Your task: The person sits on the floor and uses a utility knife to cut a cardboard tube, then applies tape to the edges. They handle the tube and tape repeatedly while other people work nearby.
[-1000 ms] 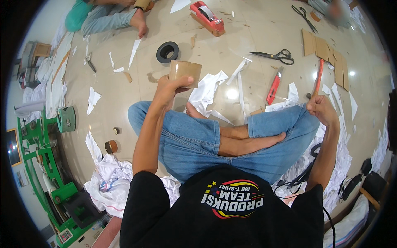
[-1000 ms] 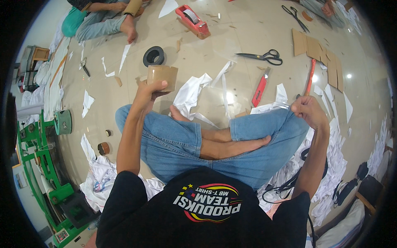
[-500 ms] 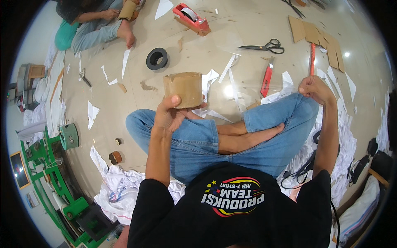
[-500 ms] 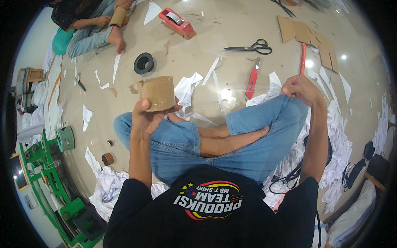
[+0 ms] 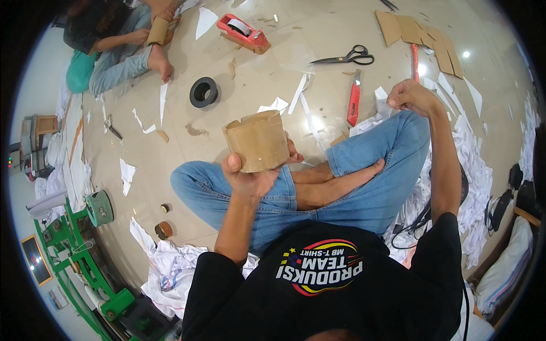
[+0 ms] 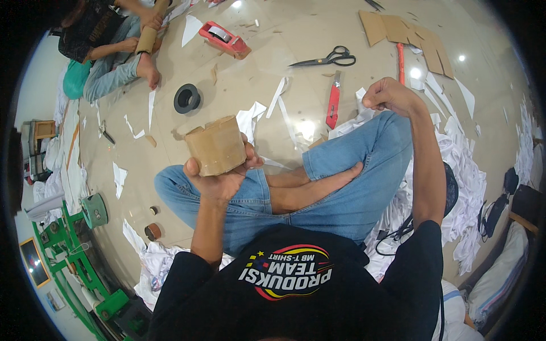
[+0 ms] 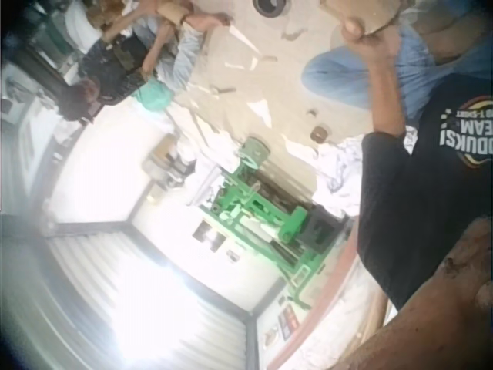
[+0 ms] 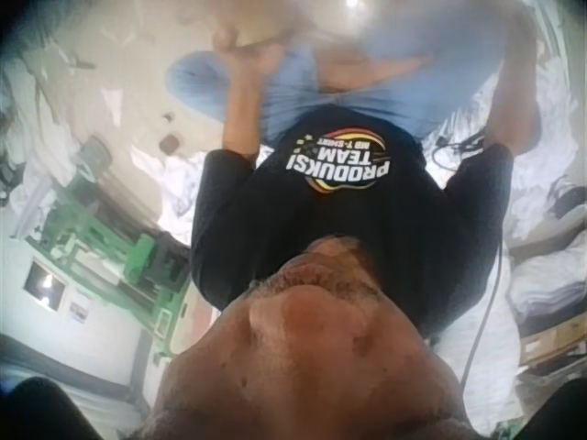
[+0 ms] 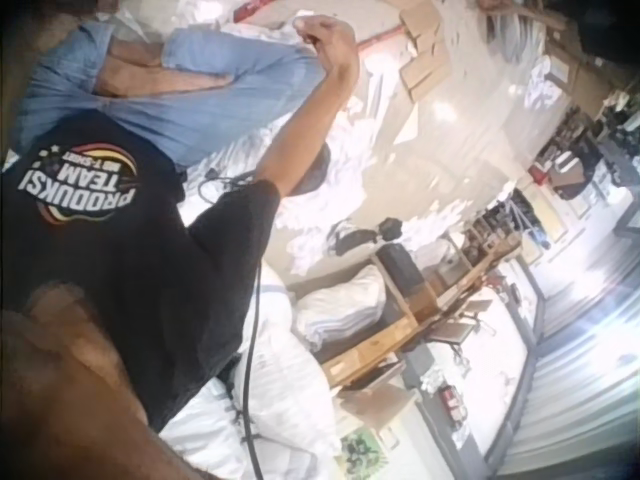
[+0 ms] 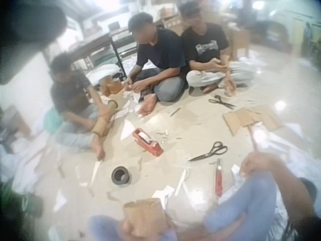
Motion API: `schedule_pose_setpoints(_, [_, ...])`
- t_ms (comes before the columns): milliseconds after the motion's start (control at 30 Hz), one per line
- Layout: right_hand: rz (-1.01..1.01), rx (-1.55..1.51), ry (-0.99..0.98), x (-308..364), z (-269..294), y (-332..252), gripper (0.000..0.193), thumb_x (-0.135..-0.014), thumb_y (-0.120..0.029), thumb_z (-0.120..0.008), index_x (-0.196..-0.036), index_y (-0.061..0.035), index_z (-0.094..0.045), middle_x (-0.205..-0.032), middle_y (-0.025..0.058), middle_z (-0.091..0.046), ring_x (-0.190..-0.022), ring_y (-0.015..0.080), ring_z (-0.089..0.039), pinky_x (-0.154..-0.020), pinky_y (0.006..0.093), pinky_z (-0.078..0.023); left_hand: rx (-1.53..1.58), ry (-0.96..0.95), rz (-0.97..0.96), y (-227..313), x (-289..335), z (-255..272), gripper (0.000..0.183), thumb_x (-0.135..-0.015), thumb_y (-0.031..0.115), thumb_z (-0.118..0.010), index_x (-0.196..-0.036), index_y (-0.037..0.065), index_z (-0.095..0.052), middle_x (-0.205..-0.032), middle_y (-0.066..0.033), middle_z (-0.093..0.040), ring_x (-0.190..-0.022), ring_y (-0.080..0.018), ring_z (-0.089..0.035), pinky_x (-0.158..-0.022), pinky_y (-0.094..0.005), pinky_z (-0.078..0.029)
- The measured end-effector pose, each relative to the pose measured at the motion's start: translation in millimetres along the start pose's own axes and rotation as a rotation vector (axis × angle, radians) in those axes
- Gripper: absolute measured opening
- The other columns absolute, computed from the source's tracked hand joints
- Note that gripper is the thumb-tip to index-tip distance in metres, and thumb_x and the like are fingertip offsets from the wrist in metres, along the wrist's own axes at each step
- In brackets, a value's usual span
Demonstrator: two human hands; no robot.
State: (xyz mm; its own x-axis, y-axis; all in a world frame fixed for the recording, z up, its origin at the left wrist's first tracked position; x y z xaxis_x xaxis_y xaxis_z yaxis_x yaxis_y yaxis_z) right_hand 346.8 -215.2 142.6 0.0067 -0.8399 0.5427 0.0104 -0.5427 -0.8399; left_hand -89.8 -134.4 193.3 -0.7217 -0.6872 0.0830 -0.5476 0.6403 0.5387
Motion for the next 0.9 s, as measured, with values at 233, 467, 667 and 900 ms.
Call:
schedule_pose_setpoints(233, [0.015,0.029,-0.023,-10,-8,-11,0.019,-0.079,-0.016,-0.092,-0.078,-0.0042,-0.076,-0.071,0.0014,-0.065,-0.066,0.0108,-0.055,-0.062,0.0277,-0.04,0.284,-0.171,0.032,-21,2,-14,0.117,-0.074,0.085,-0.071,-0.143,-0.008,-0.051,-0.122,-0.0243,-0.063,-0.104,-0.036,-0.063,-0.092,-0.054,-0.051])
schedule_pose_setpoints(467, [0.024,0.022,-0.074,-17,-12,-12,0.019,-0.079,-0.013,-0.091,-0.083,-0.0004,-0.077,-0.073,0.0031,-0.066,-0.067,0.012,-0.055,-0.062,0.0288,-0.042,0.461,-0.237,0.081,-40,12,-12,0.127,-0.071,0.088,-0.074,-0.145,-0.011,-0.045,-0.115,-0.0218,-0.06,-0.106,-0.0342,-0.059,-0.095,-0.0528,-0.051])
schedule_pose_setpoints(667, [0.038,0.009,-0.128,-22,-18,-17,0.021,-0.078,-0.012,-0.09,-0.087,0.0028,-0.077,-0.074,0.0043,-0.066,-0.068,0.0129,-0.057,-0.062,0.0289,-0.043,0.51,-0.28,0.112,-47,15,-22,0.129,-0.068,0.09,-0.075,-0.142,-0.01,-0.044,-0.107,-0.0185,-0.059,-0.1,-0.031,-0.058,-0.092,-0.0485,-0.054])
schedule_pose_setpoints(900, [0.028,0.035,-0.135,-28,-26,-17,0.023,-0.078,-0.013,-0.09,-0.088,0.0034,-0.078,-0.074,0.0056,-0.068,-0.067,0.0123,-0.056,-0.062,0.0276,-0.043,0.595,-0.444,0.119,-55,5,-47,0.13,-0.063,0.095,-0.075,-0.136,-0.009,-0.049,-0.103,-0.0174,-0.06,-0.094,-0.0295,-0.059,-0.084,-0.0466,-0.056])
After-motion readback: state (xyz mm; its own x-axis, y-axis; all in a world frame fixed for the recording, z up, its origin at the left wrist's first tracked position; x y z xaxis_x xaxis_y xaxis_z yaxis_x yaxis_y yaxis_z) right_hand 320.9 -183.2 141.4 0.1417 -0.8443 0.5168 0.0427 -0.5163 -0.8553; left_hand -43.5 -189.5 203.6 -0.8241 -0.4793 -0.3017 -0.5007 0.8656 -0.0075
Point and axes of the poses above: each hand's wrist, its own x-axis away from the middle knuckle, its own z-axis out of the back of the hand, y = z × x, the point moved 3 cm from there along -x, towards the middle knuckle
